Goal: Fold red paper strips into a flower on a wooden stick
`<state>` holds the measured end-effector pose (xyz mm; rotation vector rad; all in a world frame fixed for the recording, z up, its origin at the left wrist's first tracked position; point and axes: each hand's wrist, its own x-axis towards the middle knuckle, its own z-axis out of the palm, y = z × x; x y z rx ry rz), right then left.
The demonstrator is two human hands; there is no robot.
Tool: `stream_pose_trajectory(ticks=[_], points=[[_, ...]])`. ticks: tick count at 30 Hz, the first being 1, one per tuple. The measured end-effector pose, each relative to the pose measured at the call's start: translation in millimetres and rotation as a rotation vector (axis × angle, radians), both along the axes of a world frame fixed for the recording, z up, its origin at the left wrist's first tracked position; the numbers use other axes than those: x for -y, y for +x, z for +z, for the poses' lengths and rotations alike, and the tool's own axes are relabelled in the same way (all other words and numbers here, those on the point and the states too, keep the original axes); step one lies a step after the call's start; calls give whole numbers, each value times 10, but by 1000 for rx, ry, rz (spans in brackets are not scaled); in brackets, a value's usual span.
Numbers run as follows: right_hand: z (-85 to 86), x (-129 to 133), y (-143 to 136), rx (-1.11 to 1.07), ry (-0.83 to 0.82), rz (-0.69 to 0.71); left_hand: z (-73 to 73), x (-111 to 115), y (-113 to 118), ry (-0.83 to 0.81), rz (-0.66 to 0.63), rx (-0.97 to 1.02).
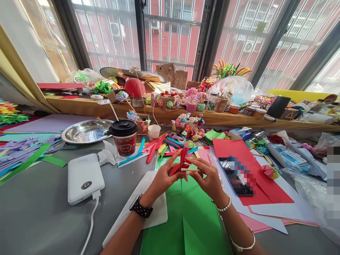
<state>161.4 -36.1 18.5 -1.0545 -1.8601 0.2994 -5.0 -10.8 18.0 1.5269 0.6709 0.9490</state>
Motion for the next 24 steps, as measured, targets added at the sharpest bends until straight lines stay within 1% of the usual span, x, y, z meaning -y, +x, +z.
stream_pose_trajectory(ticks=[3, 8, 11, 17, 24], points=[[-3, 10, -12, 9, 6, -10, 18, 13, 5, 3, 0, -21], [-13, 17, -31, 45, 44, -24, 19, 24, 2, 20, 51, -26], [-29, 15, -35, 46, 64, -29, 12, 21, -2, 26, 58, -30], [-61, 3, -56, 25, 68, -7, -25, -5, -16, 54, 73, -52], [-74, 6, -93, 30, 87, -12, -73, -47, -44, 58, 79, -99]])
